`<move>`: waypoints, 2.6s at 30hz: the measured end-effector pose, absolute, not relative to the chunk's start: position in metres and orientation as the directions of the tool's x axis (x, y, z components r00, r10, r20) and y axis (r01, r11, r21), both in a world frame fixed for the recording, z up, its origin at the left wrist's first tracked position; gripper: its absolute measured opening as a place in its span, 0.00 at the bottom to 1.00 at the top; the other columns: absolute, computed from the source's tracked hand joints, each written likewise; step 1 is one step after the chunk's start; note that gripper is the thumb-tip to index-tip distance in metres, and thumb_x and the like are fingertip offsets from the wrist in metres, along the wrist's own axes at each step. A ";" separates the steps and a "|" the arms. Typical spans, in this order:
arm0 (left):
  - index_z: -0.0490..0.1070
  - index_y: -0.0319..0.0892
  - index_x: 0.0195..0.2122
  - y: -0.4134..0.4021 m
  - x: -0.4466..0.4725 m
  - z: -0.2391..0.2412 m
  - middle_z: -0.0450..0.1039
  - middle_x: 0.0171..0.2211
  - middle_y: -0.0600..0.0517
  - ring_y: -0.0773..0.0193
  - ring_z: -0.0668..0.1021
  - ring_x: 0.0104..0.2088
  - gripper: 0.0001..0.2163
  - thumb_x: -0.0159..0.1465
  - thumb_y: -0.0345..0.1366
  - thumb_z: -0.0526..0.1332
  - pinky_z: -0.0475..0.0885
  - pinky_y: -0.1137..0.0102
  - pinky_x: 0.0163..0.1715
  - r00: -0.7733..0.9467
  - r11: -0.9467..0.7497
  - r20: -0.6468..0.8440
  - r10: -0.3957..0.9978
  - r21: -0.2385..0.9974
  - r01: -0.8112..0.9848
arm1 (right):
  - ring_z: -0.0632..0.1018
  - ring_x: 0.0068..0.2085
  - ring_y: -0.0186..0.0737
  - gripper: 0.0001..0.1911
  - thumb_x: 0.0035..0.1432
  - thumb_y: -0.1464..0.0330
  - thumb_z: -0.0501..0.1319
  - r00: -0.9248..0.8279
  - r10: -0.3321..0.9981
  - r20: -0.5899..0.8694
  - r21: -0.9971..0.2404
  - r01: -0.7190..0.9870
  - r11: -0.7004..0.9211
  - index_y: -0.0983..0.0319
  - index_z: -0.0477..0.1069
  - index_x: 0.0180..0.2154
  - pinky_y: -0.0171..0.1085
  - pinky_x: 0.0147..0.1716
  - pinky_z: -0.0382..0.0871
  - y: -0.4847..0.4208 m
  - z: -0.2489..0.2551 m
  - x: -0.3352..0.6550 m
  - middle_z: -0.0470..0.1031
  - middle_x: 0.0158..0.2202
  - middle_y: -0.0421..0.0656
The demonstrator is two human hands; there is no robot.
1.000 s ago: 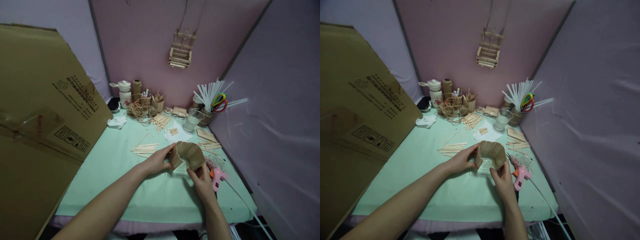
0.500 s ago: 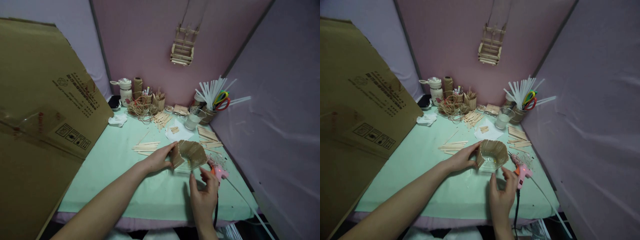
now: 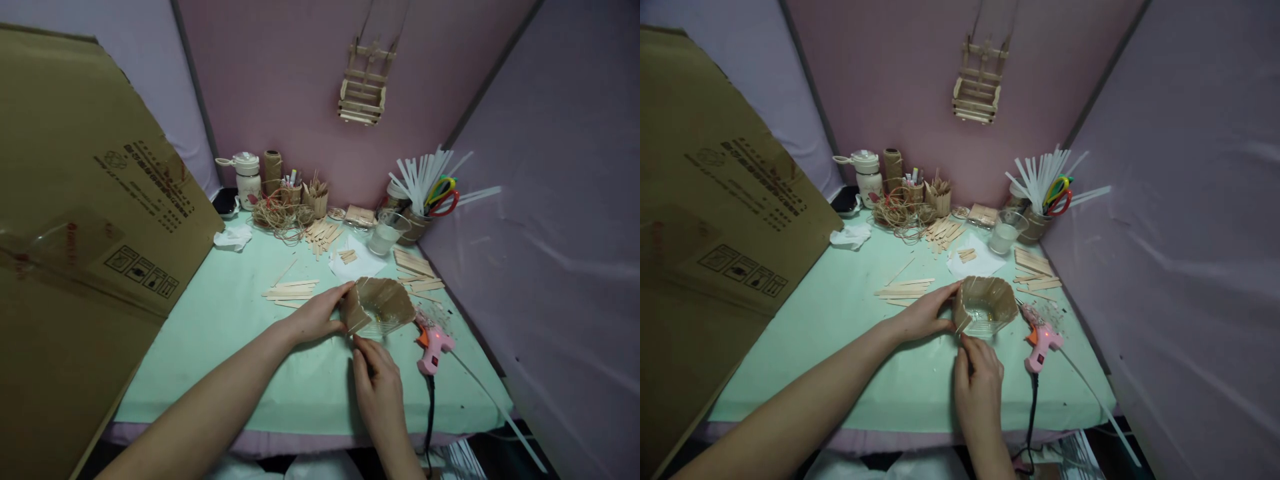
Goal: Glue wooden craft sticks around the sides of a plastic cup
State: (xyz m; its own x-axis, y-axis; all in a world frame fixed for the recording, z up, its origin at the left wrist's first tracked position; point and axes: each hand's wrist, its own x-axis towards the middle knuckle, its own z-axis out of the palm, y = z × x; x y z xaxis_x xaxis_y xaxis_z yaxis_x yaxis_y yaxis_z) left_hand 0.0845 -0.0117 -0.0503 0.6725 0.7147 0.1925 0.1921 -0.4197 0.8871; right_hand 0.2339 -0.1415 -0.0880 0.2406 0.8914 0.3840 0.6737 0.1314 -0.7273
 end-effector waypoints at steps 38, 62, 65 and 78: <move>0.55 0.46 0.68 -0.013 0.086 -0.056 0.65 0.63 0.42 0.49 0.71 0.61 0.40 0.56 0.39 0.71 0.66 0.57 0.60 0.652 -0.471 0.219 0.726 0.849 0.239 | 0.83 0.42 0.43 0.14 0.63 0.65 0.58 0.317 0.823 0.472 -0.725 0.670 0.159 0.64 0.79 0.43 0.40 0.44 0.77 -0.141 -0.086 0.231 0.83 0.42 0.49; 0.53 0.46 0.69 -0.013 0.087 -0.057 0.61 0.66 0.42 0.49 0.67 0.64 0.41 0.56 0.37 0.70 0.63 0.56 0.63 0.660 -0.470 0.214 0.720 0.850 0.237 | 0.83 0.42 0.45 0.13 0.62 0.65 0.59 0.298 0.843 0.448 -0.720 0.679 0.142 0.63 0.78 0.43 0.42 0.44 0.77 -0.145 -0.086 0.234 0.83 0.42 0.49; 0.52 0.46 0.69 -0.013 0.087 -0.059 0.59 0.67 0.42 0.48 0.66 0.65 0.42 0.55 0.37 0.71 0.62 0.56 0.64 0.661 -0.469 0.210 0.720 0.850 0.241 | 0.81 0.40 0.44 0.10 0.62 0.65 0.60 0.305 0.807 0.506 -0.684 0.712 0.159 0.61 0.78 0.41 0.41 0.42 0.75 -0.149 -0.076 0.238 0.82 0.39 0.47; 0.53 0.46 0.67 -0.016 0.087 -0.054 0.65 0.63 0.43 0.51 0.70 0.62 0.34 0.61 0.30 0.63 0.66 0.56 0.61 0.565 -0.472 0.178 0.805 0.770 0.429 | 0.70 0.60 0.51 0.34 0.57 0.60 0.62 0.589 0.696 0.412 -0.868 0.486 0.102 0.60 0.58 0.63 0.54 0.58 0.64 -0.117 -0.066 0.271 0.65 0.61 0.55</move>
